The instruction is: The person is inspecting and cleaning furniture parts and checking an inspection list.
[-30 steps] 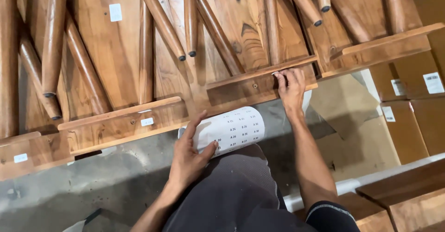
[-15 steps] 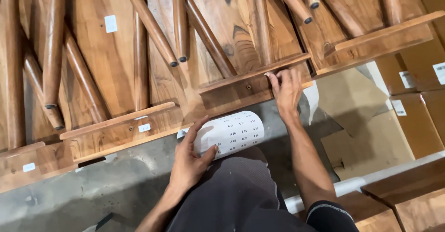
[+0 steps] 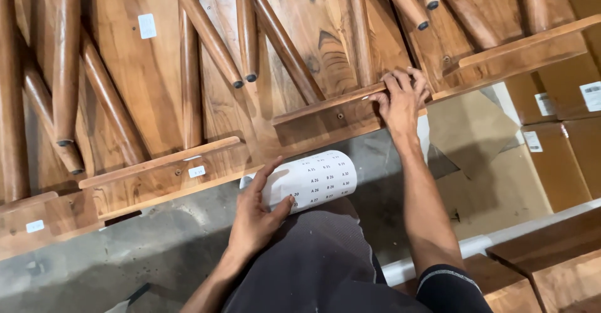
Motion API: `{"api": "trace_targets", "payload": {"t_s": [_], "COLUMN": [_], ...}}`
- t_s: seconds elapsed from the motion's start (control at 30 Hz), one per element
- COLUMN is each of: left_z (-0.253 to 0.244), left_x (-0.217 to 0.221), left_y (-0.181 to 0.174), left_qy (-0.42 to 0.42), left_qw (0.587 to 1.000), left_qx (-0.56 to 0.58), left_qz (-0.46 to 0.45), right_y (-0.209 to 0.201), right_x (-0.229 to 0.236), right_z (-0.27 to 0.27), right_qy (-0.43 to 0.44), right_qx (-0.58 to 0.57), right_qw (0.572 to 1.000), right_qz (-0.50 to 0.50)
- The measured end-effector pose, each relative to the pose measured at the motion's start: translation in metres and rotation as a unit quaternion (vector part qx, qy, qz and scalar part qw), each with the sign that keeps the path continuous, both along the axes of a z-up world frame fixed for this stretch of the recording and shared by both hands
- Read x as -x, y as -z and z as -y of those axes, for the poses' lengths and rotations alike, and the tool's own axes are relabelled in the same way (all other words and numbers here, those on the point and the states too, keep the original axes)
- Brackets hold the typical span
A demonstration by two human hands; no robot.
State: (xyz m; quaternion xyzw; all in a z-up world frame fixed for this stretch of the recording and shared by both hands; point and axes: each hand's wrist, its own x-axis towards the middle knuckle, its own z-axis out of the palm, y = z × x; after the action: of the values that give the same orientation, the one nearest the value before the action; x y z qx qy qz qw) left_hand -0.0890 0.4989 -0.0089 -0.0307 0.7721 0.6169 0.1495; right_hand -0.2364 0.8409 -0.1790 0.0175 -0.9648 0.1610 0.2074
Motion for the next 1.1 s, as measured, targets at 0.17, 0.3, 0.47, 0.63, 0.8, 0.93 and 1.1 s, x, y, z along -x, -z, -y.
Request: {"api": "trace_targets", "payload": {"t_s": [0.17, 0.3, 0.47, 0.63, 0.8, 0.93, 1.1], "left_z": [0.0, 0.0, 0.001, -0.003, -0.004, -0.005, -0.008], "left_x": [0.005, 0.007, 0.006, 0.011, 0.014, 0.015, 0.019], "left_y": [-0.007, -0.01, -0.002, -0.008, -0.005, -0.005, -0.012], "left_qy": [-0.003, -0.022, -0.017, -0.015, -0.013, -0.01, -0.008], "left_qw": [1.0, 0.999, 0.998, 1.0, 1.0, 1.0, 0.999], "left_qx": [0.004, -0.022, -0.051, -0.019, 0.0, -0.015, 0.021], "left_qz": [-0.006, 0.035, -0.013, -0.015, 0.008, -0.019, 0.028], "right_y": [0.01, -0.015, -0.019, -0.018, -0.005, -0.009, -0.006], "right_x": [0.004, 0.007, 0.01, 0.008, 0.006, 0.004, 0.005], "right_z": [-0.006, -0.001, 0.006, 0.006, 0.001, 0.001, -0.001], "right_qy": [-0.008, -0.033, -0.002, 0.011, -0.02, -0.034, -0.037], "right_qx": [-0.058, -0.016, 0.005, 0.01, 0.0, 0.027, 0.023], "right_qw": [0.998, 0.999, 0.998, 0.996, 1.0, 0.999, 0.999], "right_qz": [-0.019, 0.029, 0.068, 0.085, 0.014, 0.027, 0.012]}}
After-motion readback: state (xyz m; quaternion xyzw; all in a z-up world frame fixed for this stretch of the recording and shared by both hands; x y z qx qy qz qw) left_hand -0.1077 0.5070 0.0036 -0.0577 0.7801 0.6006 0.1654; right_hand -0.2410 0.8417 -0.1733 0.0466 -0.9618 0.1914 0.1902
